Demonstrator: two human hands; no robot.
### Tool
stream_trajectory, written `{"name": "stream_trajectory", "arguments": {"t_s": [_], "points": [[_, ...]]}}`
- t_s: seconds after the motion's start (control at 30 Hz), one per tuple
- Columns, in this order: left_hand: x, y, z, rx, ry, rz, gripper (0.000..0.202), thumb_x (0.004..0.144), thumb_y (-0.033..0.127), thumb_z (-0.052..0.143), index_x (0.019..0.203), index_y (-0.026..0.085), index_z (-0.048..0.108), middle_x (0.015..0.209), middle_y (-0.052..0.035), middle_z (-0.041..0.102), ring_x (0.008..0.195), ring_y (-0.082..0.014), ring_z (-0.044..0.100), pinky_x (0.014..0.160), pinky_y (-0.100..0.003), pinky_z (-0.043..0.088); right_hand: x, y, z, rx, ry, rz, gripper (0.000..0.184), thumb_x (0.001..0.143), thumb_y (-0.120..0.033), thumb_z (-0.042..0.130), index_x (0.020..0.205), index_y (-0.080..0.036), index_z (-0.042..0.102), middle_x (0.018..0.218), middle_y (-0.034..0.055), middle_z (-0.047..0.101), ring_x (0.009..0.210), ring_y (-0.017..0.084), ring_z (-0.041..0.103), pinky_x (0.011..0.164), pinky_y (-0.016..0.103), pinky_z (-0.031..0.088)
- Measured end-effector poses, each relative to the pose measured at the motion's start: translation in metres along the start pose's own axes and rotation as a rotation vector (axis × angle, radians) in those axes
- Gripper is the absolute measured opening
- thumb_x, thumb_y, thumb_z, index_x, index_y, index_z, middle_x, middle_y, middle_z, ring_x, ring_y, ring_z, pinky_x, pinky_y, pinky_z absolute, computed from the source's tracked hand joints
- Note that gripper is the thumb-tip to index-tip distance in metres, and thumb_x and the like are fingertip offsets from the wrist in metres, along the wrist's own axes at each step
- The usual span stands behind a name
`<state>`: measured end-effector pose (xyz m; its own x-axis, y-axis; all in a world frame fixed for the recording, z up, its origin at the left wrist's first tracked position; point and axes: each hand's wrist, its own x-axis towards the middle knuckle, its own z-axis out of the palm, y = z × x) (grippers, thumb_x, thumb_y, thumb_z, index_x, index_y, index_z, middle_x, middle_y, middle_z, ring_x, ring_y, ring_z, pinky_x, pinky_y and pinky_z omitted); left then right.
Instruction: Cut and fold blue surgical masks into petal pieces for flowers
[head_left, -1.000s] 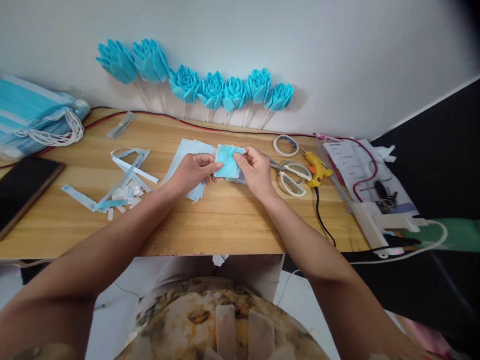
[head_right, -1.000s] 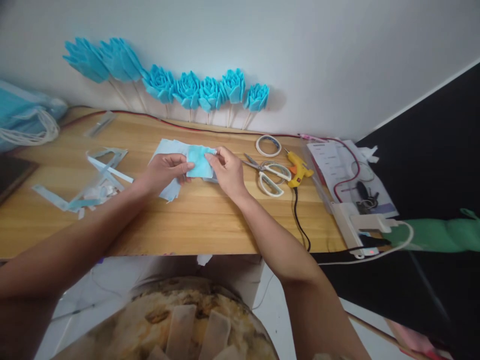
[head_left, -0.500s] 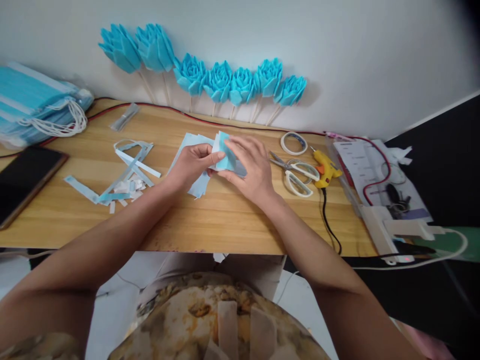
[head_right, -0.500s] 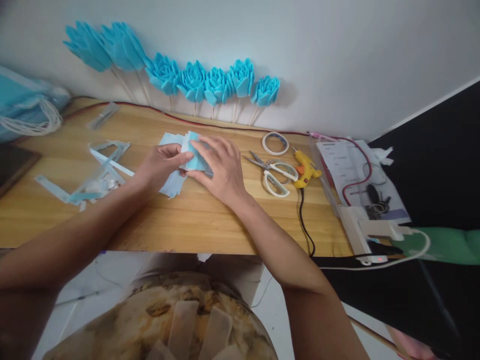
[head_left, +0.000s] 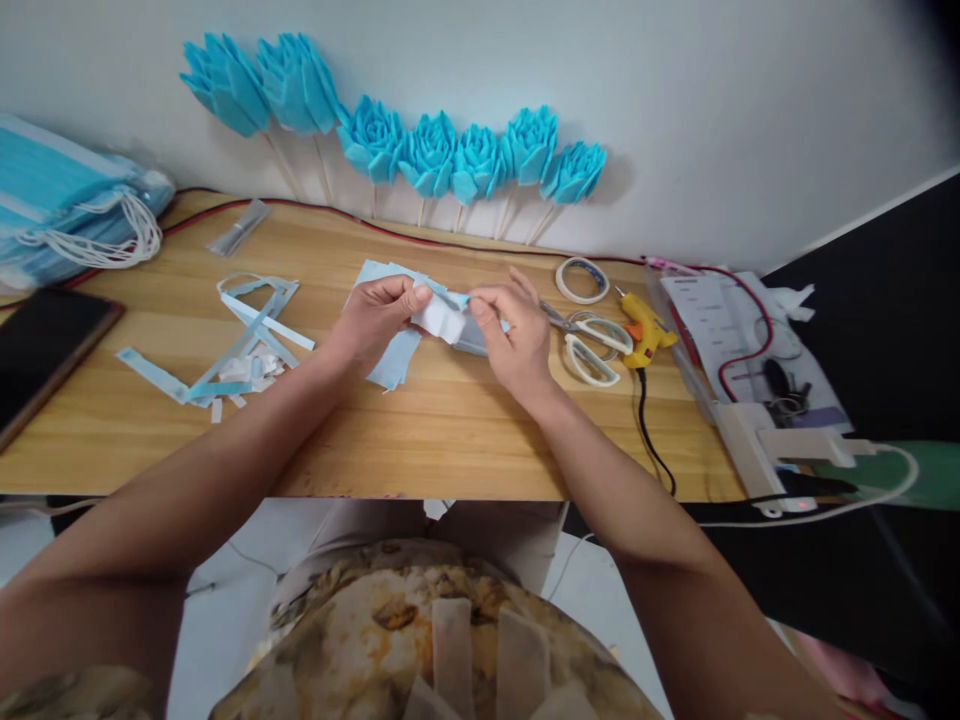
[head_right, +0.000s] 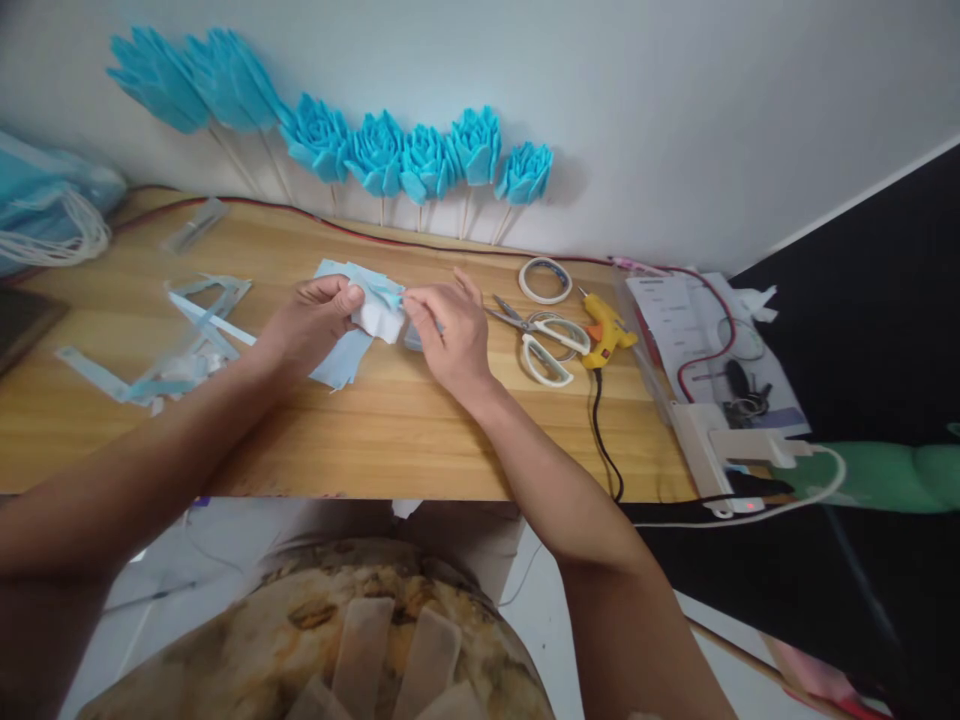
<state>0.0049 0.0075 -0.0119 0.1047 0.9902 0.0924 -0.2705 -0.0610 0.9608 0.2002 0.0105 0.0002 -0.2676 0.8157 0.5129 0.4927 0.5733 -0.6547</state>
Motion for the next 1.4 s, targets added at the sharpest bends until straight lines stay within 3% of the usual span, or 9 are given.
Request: {"name": "stream_trajectory", "arguments": {"t_s": [0.1,0.2,0.37,0.47,0.57,0.7,0.93,1.17,1.4], "points": [[0.003,-0.001,-0.003,-0.047,0.050,-0.021,0.047,0.067,0.054,0.090,0.064,0.017,0.062,0.062,0.0013,0.062,0.057,-0.0099,0.057,0.057,-0.023,0.052,0.004,0.006,-0.004,0.177,0.160,0.115,0.037,0.101,-0.052,0.048,0.084,-0.023,0.063,0.080,0.0009,0.061,0.082,0.017,0.060,0.093,0.038,0.051],[0.004,-0.003,-0.004,-0.066,0.081,-0.038,0.039,0.064,0.045,0.093,0.072,0.019,0.064,0.070,0.0013,0.068,0.060,-0.0113,0.061,0.057,-0.024,0.053,0.007,0.011,-0.006,0.349,0.242,0.165,0.044,0.097,-0.061,0.052,0.078,-0.022,0.060,0.073,-0.0017,0.053,0.074,0.014,0.055,0.075,0.029,0.050],[0.001,-0.002,0.000,0.004,0.047,-0.103,0.030,0.070,0.036,0.086,0.084,0.017,0.068,0.074,-0.0001,0.070,0.062,-0.0134,0.064,0.059,-0.027,0.055,0.005,0.003,-0.005,0.439,0.094,0.149,0.039,0.086,-0.059,0.071,0.077,-0.022,0.068,0.071,-0.0030,0.061,0.065,0.010,0.053,0.063,0.025,0.045],[-0.003,0.003,0.003,0.061,0.028,-0.113,0.025,0.074,0.034,0.083,0.083,0.016,0.070,0.070,0.0011,0.068,0.057,-0.0103,0.059,0.056,-0.024,0.051,0.001,-0.004,-0.002,0.467,-0.093,0.160,0.028,0.082,-0.051,0.077,0.087,-0.023,0.075,0.081,-0.0016,0.072,0.071,0.012,0.061,0.066,0.026,0.049],[-0.005,0.006,0.007,0.096,0.024,-0.110,0.024,0.074,0.034,0.084,0.083,0.016,0.072,0.069,0.0023,0.067,0.056,-0.0076,0.055,0.057,-0.021,0.047,-0.001,-0.004,0.004,0.503,-0.166,0.185,0.025,0.082,-0.043,0.078,0.099,-0.025,0.077,0.094,0.0002,0.077,0.084,0.015,0.069,0.073,0.028,0.054],[-0.006,0.005,0.010,0.108,-0.024,-0.146,0.030,0.071,0.040,0.087,0.085,0.016,0.074,0.076,0.0006,0.071,0.061,-0.0085,0.057,0.061,-0.022,0.049,-0.001,0.002,0.010,0.459,-0.071,0.247,0.025,0.085,-0.039,0.074,0.106,-0.026,0.076,0.100,0.0012,0.078,0.087,0.017,0.070,0.074,0.031,0.055],[-0.008,0.000,0.010,-0.007,-0.103,-0.165,0.050,0.081,0.063,0.073,0.095,0.016,0.074,0.083,-0.0066,0.075,0.075,-0.0176,0.069,0.070,-0.029,0.055,-0.002,0.007,0.016,0.466,0.045,0.296,0.023,0.085,-0.037,0.073,0.106,-0.027,0.075,0.091,-0.0009,0.077,0.069,0.013,0.061,0.062,0.029,0.049],[-0.005,0.000,0.010,0.066,0.020,-0.108,0.037,0.061,0.040,0.092,0.080,0.015,0.072,0.072,0.0003,0.069,0.061,-0.0092,0.057,0.059,-0.022,0.047,-0.003,0.006,0.014,0.394,0.029,0.266,0.028,0.091,-0.046,0.067,0.109,-0.026,0.073,0.094,0.0003,0.076,0.071,0.014,0.062,0.066,0.030,0.053],[-0.007,0.005,0.011,0.104,0.018,-0.097,0.027,0.066,0.035,0.086,0.074,0.016,0.070,0.066,0.0020,0.064,0.057,-0.0082,0.054,0.057,-0.022,0.044,0.004,0.003,0.002,0.250,-0.046,0.090,0.061,0.082,-0.063,0.072,0.133,-0.030,0.064,0.130,0.0059,0.071,0.117,0.025,0.065,0.102,0.043,0.052]]}}
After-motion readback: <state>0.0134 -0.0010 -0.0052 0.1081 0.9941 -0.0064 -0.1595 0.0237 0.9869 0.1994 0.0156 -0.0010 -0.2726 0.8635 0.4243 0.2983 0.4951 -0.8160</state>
